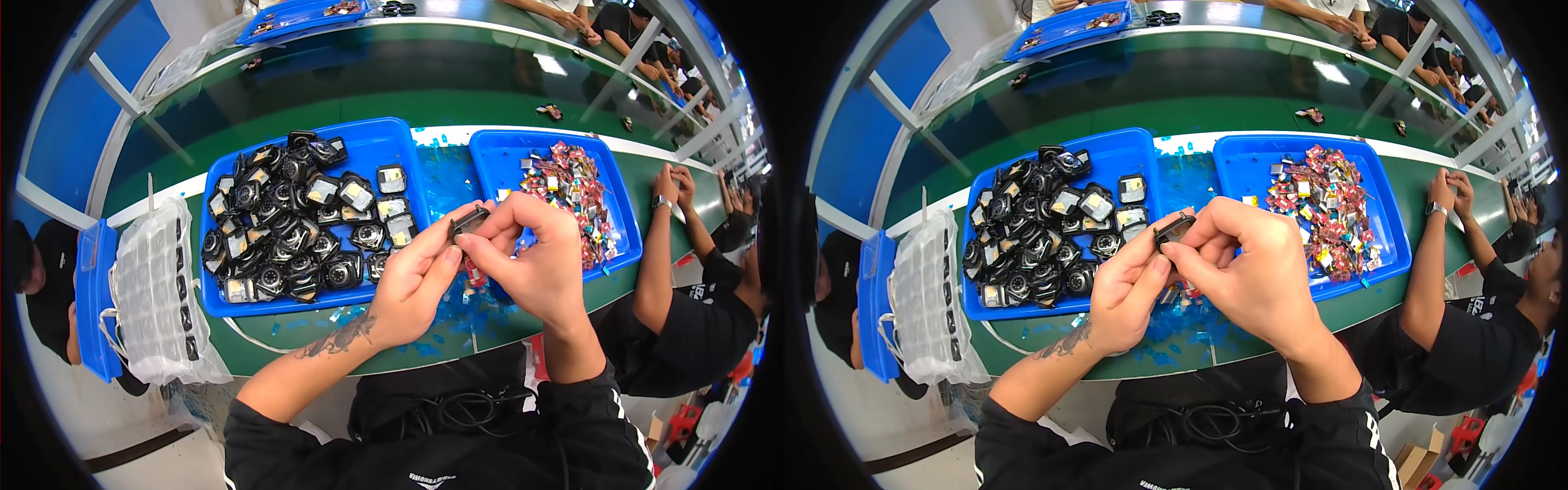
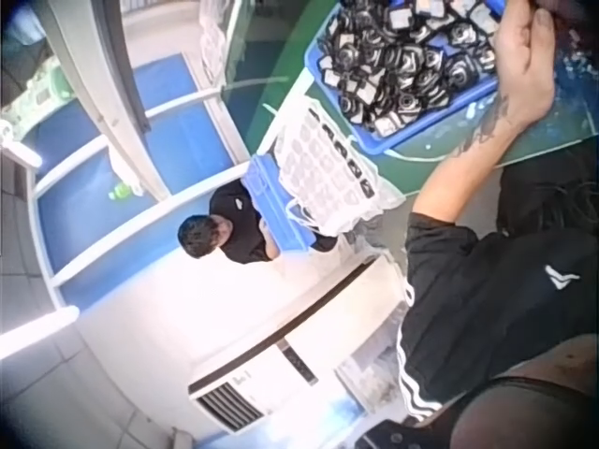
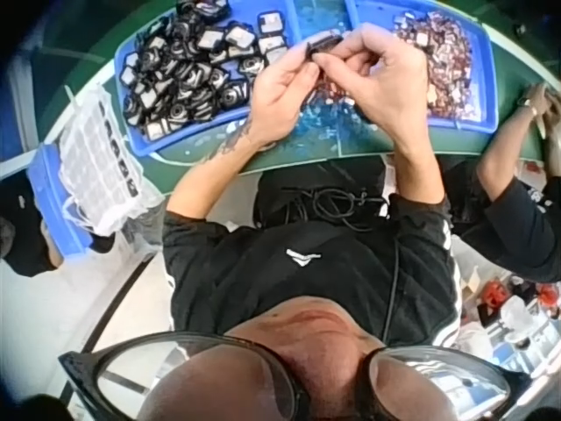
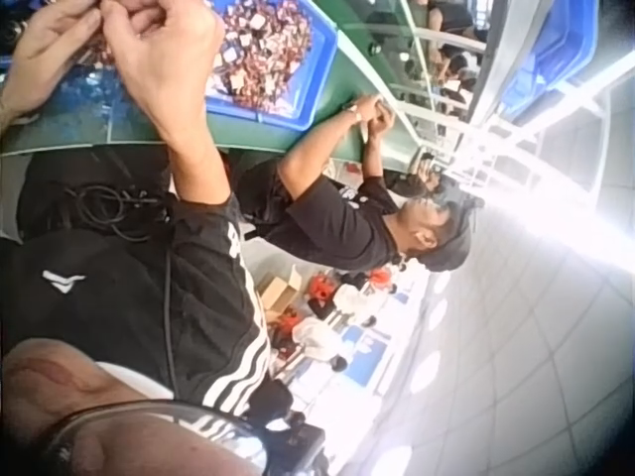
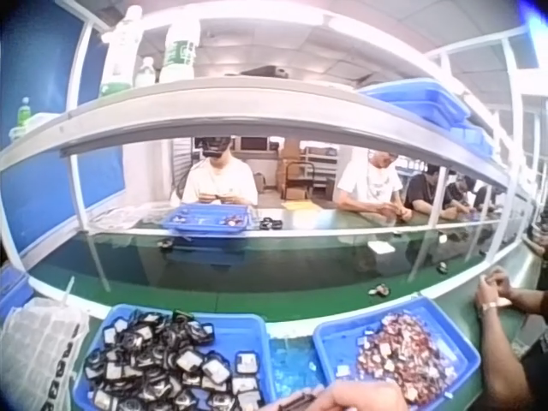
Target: Assembling small electronic modules by attaching connectors or components manually.
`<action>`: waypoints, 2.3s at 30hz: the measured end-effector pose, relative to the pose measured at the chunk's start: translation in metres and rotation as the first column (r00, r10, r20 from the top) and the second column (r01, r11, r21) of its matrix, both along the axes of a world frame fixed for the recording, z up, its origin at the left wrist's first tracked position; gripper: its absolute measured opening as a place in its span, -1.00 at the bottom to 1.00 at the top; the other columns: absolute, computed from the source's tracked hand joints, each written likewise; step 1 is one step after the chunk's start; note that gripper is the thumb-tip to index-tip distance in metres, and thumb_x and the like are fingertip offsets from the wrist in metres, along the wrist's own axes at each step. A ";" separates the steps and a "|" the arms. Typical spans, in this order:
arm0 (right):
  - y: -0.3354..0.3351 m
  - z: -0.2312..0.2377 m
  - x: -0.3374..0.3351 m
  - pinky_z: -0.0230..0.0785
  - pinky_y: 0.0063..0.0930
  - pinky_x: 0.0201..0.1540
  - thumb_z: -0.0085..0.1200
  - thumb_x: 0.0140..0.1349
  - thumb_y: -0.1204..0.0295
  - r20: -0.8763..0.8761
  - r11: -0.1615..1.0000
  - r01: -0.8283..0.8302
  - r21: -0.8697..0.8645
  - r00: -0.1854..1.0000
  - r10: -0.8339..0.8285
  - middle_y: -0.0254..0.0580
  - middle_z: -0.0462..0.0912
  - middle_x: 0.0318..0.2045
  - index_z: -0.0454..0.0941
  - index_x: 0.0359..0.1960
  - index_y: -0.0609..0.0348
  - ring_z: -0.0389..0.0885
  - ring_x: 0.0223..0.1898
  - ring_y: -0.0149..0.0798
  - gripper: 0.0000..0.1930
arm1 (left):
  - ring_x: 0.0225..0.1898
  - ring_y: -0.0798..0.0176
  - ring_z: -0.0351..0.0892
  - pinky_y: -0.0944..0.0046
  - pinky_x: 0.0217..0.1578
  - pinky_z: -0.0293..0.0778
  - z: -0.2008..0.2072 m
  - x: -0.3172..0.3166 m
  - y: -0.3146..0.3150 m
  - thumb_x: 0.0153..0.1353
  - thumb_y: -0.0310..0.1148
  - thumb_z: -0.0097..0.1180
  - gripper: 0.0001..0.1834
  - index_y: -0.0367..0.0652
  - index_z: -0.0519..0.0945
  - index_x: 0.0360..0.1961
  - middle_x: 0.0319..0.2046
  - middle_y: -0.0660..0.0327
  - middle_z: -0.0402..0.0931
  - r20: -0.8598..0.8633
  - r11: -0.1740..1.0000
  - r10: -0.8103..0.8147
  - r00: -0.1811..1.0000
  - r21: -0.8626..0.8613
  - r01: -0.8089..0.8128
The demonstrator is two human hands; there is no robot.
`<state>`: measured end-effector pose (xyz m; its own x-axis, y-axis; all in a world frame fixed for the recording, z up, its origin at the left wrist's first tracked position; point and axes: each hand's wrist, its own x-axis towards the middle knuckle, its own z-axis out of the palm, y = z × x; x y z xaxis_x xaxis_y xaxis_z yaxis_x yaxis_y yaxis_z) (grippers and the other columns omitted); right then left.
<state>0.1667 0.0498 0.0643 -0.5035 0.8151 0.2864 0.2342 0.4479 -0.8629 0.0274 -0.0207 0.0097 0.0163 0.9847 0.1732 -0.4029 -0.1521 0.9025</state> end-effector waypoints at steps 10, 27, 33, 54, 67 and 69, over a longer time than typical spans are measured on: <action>0.008 -0.011 -0.003 0.20 -0.61 -0.44 0.39 -0.12 0.51 -0.196 0.995 0.019 0.101 0.981 0.001 -0.39 0.36 -0.47 0.27 -0.48 0.10 0.29 -0.48 -0.52 -0.60 | -0.31 0.62 0.34 0.56 -0.27 0.32 0.001 -0.002 -0.001 0.45 -0.43 -0.24 -0.52 -0.30 0.20 0.36 0.03 0.30 0.48 -0.136 0.997 -0.002 0.991 0.072 0.011; -0.009 -0.017 0.013 0.49 -0.46 -0.38 0.31 -0.10 0.69 0.008 0.815 -0.057 0.577 0.998 0.064 -0.15 0.63 -0.31 0.68 -0.24 0.20 0.63 -0.35 -0.22 -0.69 | 0.18 0.01 0.47 0.12 0.17 0.43 0.001 -0.004 0.011 0.43 -0.50 -0.22 -0.45 -0.17 0.04 0.41 0.12 -0.13 0.43 0.216 0.992 0.120 0.969 0.008 -0.125; -0.006 -0.020 0.012 0.51 -0.45 -0.38 0.30 -0.12 0.69 0.078 0.724 -0.119 0.679 0.993 0.090 -0.12 0.66 -0.36 0.67 -0.29 0.23 0.66 -0.39 -0.20 -0.72 | 0.18 0.04 0.46 0.11 0.18 0.41 0.007 -0.002 0.008 0.40 -0.54 -0.28 -0.47 -0.22 0.06 0.39 0.12 -0.10 0.43 0.198 0.995 0.092 0.976 0.024 -0.098; -0.011 -0.027 0.024 0.49 -0.67 -0.31 0.21 0.14 0.66 -0.248 0.989 -0.058 -0.140 0.968 0.022 -0.29 0.59 -0.32 0.57 -0.25 0.33 0.58 -0.28 -0.48 -0.86 | -0.17 0.37 0.59 0.41 -0.23 0.66 0.002 -0.008 0.005 0.21 -0.57 0.16 -0.87 -0.35 0.57 -0.21 -0.20 0.15 0.55 -0.324 0.992 0.122 0.938 0.057 -0.109; -0.019 -0.048 0.011 0.31 -0.76 -0.46 0.28 0.09 0.65 -0.273 0.987 0.157 0.023 0.951 -0.145 -0.34 0.56 -0.39 0.47 -0.26 0.26 0.55 -0.40 -0.59 -0.76 | 0.12 0.27 0.50 0.30 0.12 0.46 -0.002 0.000 0.004 0.30 -0.66 -0.07 -0.58 -0.30 0.42 0.19 0.16 0.08 0.42 -0.134 0.992 0.101 0.986 0.082 -0.091; -0.020 -0.050 0.008 0.30 -0.76 -0.46 0.28 0.08 0.65 -0.274 0.984 0.174 0.045 0.949 -0.155 -0.35 0.55 -0.38 0.46 -0.25 0.25 0.55 -0.40 -0.59 -0.75 | 0.12 0.28 0.50 0.31 0.12 0.45 -0.002 0.003 0.003 0.30 -0.66 -0.08 -0.58 -0.32 0.42 0.19 0.17 0.09 0.42 -0.100 0.992 0.106 0.989 0.084 -0.098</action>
